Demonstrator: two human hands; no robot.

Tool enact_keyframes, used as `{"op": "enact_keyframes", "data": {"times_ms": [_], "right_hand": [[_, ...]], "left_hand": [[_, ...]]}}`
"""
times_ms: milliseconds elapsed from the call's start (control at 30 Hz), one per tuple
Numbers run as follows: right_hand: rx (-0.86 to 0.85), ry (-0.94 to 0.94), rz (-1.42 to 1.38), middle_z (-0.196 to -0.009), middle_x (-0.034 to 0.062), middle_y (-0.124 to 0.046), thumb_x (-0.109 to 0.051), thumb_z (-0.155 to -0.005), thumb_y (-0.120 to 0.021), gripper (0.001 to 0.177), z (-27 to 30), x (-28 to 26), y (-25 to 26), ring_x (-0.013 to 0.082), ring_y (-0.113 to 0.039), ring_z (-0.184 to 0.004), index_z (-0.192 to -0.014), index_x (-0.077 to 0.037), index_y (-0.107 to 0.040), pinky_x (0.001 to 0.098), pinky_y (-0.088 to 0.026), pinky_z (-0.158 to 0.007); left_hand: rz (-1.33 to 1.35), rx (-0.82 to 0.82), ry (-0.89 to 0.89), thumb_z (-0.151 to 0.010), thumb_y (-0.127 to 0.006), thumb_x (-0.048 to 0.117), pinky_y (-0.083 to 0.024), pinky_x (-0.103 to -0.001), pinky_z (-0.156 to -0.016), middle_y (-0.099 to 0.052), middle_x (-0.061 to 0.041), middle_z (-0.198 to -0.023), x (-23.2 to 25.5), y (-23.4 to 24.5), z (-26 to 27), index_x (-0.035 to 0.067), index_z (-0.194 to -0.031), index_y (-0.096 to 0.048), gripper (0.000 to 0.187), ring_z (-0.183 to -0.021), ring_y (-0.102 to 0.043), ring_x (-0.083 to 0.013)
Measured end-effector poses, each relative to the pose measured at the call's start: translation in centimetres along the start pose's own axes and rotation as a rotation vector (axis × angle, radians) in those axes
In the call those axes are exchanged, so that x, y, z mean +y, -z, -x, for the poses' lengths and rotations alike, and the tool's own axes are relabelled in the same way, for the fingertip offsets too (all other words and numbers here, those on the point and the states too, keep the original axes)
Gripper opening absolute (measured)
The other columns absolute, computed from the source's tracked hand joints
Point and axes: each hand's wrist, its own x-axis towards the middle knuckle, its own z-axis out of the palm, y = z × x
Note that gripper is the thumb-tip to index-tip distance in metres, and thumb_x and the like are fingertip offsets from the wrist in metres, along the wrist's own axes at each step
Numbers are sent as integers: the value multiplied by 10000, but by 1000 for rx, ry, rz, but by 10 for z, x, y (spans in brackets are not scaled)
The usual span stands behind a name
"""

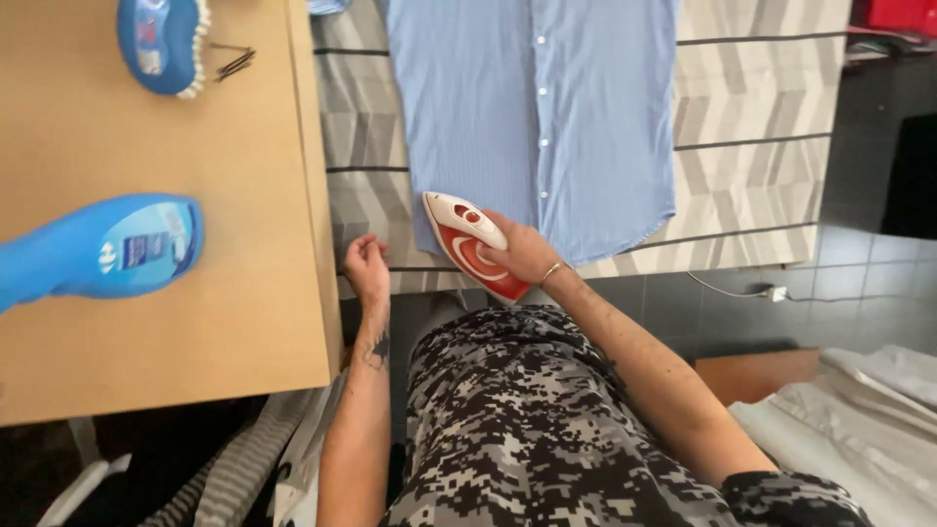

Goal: Ironing a blue button-down shirt on a flat surface to remove wrinkles.

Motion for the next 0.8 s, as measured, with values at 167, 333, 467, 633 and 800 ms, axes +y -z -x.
{"op": "enact_keyframes", "data": {"times_ms": [167,333,467,633,800], "right_hand": [[199,-110,-163,-1261,213,-690,-523,-868,-721,759,-11,28,6,438,-647,-1182,-1539,-410,-384,524,-532,-1040],[275,-168,-223,-1287,202,-686,-529,-861,-716,761,-19,23,34,432,-643,-1202,-1540,-404,-394,505,-529,-1056],[279,-189,-221,-1303,172,-684,-568,-853,-709,757,-32,20,46,418,-645,-1206,-1531,-447,-398,498,-529,-1060],[281,-269,-264,-1281,308,-656,-438,-951,-613,734,-25,-31,75,476,-633,-1219,-1592,-259,-302,530,-505,-1093],[315,-270,-256,-1249,305,-672,-467,-953,-589,731,-56,-31,81,472,-645,-1202,-1592,-259,-299,523,-519,-1074]], "left_hand": [[-592,-66,-159,-937,-745,398,-574,-328,-695,-772,-1,-844,58,-27,22,225,-1016,-793,196,-836,-759,-211],[-1006,-174,-73,-827,-770,619,-605,-421,-785,-783,61,-848,107,-43,39,246,-998,-803,412,-874,-768,-245],[-1040,-183,-82,-825,-774,572,-602,-437,-805,-788,53,-866,102,-43,34,237,-1001,-798,379,-901,-764,-267],[-895,-189,-37,-832,-823,371,-590,-447,-822,-795,-6,-896,106,-36,37,170,-1016,-793,274,-929,-757,-306],[-827,-145,-8,-779,-853,364,-587,-403,-827,-784,42,-856,82,-35,31,214,-968,-788,250,-921,-752,-253]]}}
